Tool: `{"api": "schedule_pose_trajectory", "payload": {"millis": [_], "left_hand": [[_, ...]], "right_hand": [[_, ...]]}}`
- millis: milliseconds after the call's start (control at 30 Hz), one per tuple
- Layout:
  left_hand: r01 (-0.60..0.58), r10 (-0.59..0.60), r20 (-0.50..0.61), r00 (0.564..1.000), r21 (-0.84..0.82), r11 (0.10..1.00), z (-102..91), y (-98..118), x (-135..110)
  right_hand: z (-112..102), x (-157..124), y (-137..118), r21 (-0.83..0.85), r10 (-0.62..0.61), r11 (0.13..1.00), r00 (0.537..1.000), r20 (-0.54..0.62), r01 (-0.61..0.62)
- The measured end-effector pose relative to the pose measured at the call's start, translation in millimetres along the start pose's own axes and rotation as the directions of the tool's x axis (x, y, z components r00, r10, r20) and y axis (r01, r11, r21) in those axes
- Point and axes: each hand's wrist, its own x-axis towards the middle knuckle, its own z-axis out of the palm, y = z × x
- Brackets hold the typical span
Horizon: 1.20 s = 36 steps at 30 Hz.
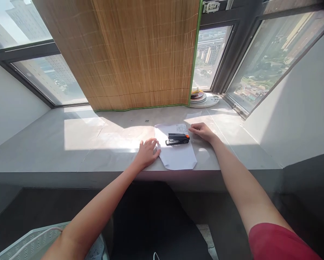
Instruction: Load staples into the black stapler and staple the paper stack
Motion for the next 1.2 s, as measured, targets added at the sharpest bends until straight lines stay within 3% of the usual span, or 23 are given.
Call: {"api": "schedule_pose_trajectory", "payload": {"millis": [167,333,667,1033,1200], "left_hand": [[0.008,-0.008,-0.003,1.000,0.002,1.000,0.5,-2,0],[0.006,-0.005,-0.031,0.999,0.020,1.000,3.3,-4,2],[0.064,-0.064,-0.015,0.998,0.004,0.998,0.0,8,-2],[0.094,-0.093,-0.077,0.993,0.006,0.996,6.9,0,2],[0.098,-0.096,-0.086,0.992,0.018,0.995,4.6,2,1]], "right_hand": [[9,-11,-12,-0.062,-0.152,0.985,0.977,0.150,0.163],[18,-17,-19,-0.113,-0.243,0.962,0.967,0.073,0.250],[28,-17,-2,-0.088,-0.292,0.955,0.952,-0.096,0.284],[34,-9,-6,-0.131,-0.339,0.935,0.939,-0.061,0.329],[45,-6,-14,-0.101,-0.336,0.935,0.940,0.053,0.340]]}}
